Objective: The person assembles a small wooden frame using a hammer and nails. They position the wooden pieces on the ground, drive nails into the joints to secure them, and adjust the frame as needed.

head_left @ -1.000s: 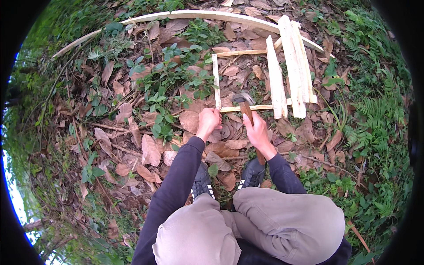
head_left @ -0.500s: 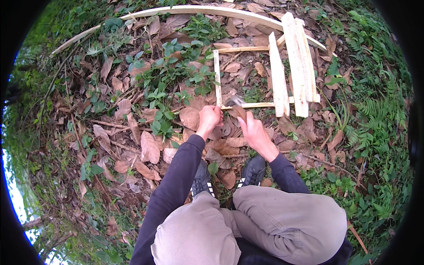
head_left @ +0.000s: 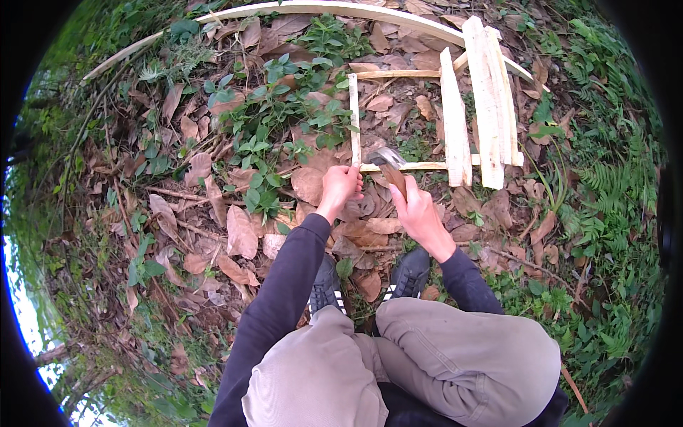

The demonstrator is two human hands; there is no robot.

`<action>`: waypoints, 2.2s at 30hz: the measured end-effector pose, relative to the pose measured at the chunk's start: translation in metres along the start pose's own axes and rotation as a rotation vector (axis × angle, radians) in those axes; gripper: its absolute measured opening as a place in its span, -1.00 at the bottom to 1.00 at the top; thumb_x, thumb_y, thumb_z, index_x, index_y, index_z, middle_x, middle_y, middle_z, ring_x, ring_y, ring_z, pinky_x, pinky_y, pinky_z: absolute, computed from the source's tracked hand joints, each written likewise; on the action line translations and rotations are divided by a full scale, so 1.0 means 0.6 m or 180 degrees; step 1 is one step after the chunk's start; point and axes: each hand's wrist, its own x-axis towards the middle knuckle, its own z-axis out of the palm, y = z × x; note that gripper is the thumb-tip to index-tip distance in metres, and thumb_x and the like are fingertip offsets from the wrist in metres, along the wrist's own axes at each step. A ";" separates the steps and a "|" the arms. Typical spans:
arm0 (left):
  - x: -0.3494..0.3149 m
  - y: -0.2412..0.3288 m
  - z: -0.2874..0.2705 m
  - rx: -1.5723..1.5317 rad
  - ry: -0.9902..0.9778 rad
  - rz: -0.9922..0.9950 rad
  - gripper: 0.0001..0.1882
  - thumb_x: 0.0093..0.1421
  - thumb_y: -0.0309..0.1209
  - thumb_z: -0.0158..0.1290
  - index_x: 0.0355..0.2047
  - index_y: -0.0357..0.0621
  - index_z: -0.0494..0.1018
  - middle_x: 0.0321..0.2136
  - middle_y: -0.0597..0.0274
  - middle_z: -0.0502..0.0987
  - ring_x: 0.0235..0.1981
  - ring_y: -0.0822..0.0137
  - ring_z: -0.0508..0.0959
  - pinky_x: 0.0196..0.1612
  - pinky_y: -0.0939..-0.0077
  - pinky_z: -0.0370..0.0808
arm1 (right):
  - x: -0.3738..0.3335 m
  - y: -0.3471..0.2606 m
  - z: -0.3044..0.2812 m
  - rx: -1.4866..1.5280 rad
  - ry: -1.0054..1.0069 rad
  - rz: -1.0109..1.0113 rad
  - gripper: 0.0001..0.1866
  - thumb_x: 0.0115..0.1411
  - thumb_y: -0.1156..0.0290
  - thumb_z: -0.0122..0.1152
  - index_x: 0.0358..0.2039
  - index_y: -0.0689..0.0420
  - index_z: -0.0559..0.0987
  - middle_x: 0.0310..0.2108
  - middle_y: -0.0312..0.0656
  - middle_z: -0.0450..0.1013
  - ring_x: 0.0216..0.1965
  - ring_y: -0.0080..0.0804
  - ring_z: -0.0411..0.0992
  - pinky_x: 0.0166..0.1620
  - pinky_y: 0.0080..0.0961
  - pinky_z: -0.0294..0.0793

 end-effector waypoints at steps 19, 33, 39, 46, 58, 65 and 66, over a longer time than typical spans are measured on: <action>0.011 -0.011 -0.004 -0.0066 -0.0060 0.0002 -0.58 0.45 -0.13 0.03 -0.32 -0.31 0.56 -0.49 0.30 0.56 -0.55 0.51 0.53 -0.48 0.51 0.65 | 0.003 0.005 0.019 -0.0374 0.0076 -0.0139 -0.71 0.45 0.32 0.11 -0.12 0.34 0.36 -0.58 0.21 0.47 -0.52 0.24 0.53 -0.52 -0.03 0.44; 0.007 -0.015 -0.010 -0.0141 -0.0091 -0.0021 -0.58 0.45 -0.13 0.03 -0.33 -0.28 0.55 -0.50 0.31 0.56 -0.57 0.52 0.51 -0.50 0.54 0.62 | 0.002 0.016 0.015 -0.0251 -0.0228 -0.0170 -0.69 0.43 0.34 0.13 -0.11 0.38 0.36 -0.59 0.26 0.46 -0.49 0.30 0.52 -0.53 -0.02 0.43; 0.007 -0.011 -0.007 -0.0085 -0.0070 -0.0007 -0.57 0.45 -0.13 0.03 -0.33 -0.29 0.55 -0.49 0.31 0.56 -0.57 0.51 0.52 -0.49 0.53 0.62 | -0.005 0.013 0.018 -0.0246 -0.0237 0.0001 -0.67 0.44 0.31 0.11 -0.10 0.38 0.35 -0.59 0.26 0.47 -0.49 0.31 0.52 -0.51 0.03 0.43; 0.016 -0.014 -0.014 -0.0199 -0.0133 0.0034 -0.56 0.44 -0.11 0.04 -0.35 -0.29 0.54 -0.50 0.30 0.55 -0.57 0.51 0.51 -0.51 0.55 0.61 | 0.012 -0.043 -0.014 0.0154 0.0525 -0.0140 -0.70 0.44 0.37 0.10 -0.07 0.40 0.35 -0.59 0.23 0.48 -0.51 0.27 0.54 -0.51 0.01 0.46; 0.013 -0.020 -0.016 -0.0231 -0.0158 0.0027 -0.58 0.45 -0.11 0.04 -0.37 -0.24 0.53 -0.52 0.33 0.53 -0.59 0.54 0.50 -0.52 0.57 0.60 | 0.007 0.009 0.019 -0.0322 -0.0041 -0.0110 -0.70 0.43 0.31 0.12 -0.18 0.32 0.33 -0.60 0.24 0.48 -0.51 0.29 0.52 -0.52 0.05 0.49; 0.013 -0.015 -0.011 -0.0193 -0.0157 -0.0005 -0.57 0.44 -0.10 0.04 -0.37 -0.25 0.53 -0.51 0.33 0.53 -0.58 0.53 0.50 -0.52 0.55 0.59 | 0.001 0.023 0.021 -0.0446 -0.0083 -0.0235 -0.71 0.43 0.36 0.14 -0.13 0.37 0.35 -0.57 0.24 0.48 -0.48 0.28 0.53 -0.53 -0.03 0.43; 0.009 -0.018 -0.011 -0.0194 -0.0143 -0.0019 -0.57 0.44 -0.10 0.04 -0.36 -0.25 0.52 -0.51 0.34 0.53 -0.58 0.53 0.50 -0.52 0.55 0.59 | 0.006 0.023 0.022 -0.0525 -0.0190 -0.0240 -0.71 0.43 0.36 0.14 -0.14 0.36 0.35 -0.57 0.23 0.48 -0.49 0.27 0.53 -0.53 -0.03 0.43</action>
